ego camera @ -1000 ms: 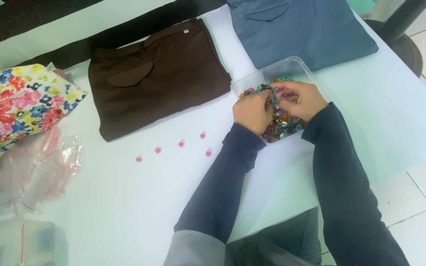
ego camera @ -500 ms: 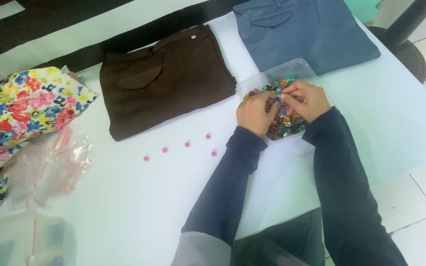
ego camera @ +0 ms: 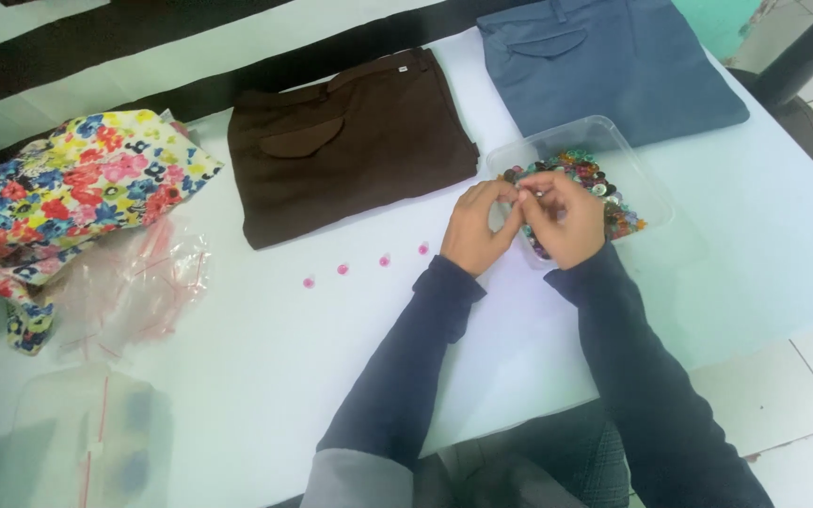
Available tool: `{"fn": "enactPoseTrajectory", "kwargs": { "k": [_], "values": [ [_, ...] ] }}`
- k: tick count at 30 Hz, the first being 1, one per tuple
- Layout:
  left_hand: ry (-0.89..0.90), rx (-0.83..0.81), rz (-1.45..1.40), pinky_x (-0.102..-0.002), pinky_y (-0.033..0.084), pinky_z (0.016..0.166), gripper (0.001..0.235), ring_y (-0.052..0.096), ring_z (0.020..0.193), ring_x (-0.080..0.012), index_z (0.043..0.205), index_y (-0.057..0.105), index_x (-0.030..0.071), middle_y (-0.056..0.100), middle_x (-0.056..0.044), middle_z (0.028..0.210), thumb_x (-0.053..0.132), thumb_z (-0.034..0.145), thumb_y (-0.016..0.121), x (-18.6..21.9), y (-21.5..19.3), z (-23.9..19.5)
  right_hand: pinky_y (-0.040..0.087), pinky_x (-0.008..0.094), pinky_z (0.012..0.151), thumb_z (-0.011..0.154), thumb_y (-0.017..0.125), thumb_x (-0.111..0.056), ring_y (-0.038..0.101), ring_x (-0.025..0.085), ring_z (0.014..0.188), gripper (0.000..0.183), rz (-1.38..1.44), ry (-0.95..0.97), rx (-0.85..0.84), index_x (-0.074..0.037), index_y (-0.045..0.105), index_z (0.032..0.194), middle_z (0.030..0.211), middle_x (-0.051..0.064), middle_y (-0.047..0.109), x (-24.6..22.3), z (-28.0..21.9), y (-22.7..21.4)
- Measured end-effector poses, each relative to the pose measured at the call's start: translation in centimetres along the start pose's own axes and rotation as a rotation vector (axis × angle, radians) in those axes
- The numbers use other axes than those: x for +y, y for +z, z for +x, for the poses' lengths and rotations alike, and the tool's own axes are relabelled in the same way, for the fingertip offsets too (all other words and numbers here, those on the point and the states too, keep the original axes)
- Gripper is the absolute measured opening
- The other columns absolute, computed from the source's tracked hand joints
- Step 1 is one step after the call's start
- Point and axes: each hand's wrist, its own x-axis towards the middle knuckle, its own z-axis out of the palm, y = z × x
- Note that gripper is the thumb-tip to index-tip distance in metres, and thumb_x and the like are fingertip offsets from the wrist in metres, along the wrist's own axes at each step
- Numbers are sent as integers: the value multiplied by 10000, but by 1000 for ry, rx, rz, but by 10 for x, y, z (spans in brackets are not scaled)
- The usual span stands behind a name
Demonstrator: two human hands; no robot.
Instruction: Sorting small colorful buttons from a container and placing them into small plastic zip-lock bags on a white workstation.
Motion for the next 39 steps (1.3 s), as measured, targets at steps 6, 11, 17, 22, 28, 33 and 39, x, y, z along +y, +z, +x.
{"fn": "enactPoseTrajectory", "kwargs": {
  "k": [6,11,17,22,28,33,39],
  "values": [
    [-19,139,-34,-350,548,908,150,694,939,-188,1094,665,138,715,-9,998,83,961,706,9,-65,-57,548,267,643,936,767,-43,715,172,694,123,147,-143,-29,-84,693,1025,795,47,758,-47,-34,43],
    [-137,173,-120,-342,555,871,160,704,952,-211,1013,673,123,731,-29,973,102,896,779,-19,-105,-112,544,274,668,939,735,-85,709,177,717,105,127,-184,-116,-136,709,1026,825,27,762,-58,-70,102],
    [-315,133,-205,-349,564,849,160,710,896,-217,946,691,97,735,-53,872,100,854,821,-55,-128,-146,510,321,812,972,661,-108,691,199,874,150,-5,-342,-250,-181,727,1085,974,-11,725,-37,-83,132],
    [-390,-14,-153,-330,547,893,133,701,924,-218,944,685,99,738,-58,891,105,870,795,-69,-137,-146,429,328,933,1005,582,-110,649,191,1013,193,-149,-379,-276,-200,696,1132,1052,-26,684,-11,-79,126],
    [-303,-171,218,-340,568,919,72,710,942,-206,987,700,130,717,-41,909,139,918,719,-61,-136,-141,403,348,958,963,694,-299,601,186,1076,227,-315,-250,-341,-248,660,1181,1078,-57,639,8,-76,114],
    [-309,-115,233,-339,573,891,130,692,954,-235,1001,685,122,687,-56,928,152,875,696,-61,-135,-145,413,377,982,909,710,-386,608,164,1097,293,-434,-261,-418,-295,675,1186,1076,-82,664,17,-84,122],
    [-262,-199,298,-347,559,913,206,678,973,-241,1055,676,97,665,-85,968,271,945,674,-58,-138,-146,421,378,993,918,717,-325,637,165,1076,237,-427,-202,-467,-299,705,1153,1012,-103,707,21,-82,121]
  ]
}}
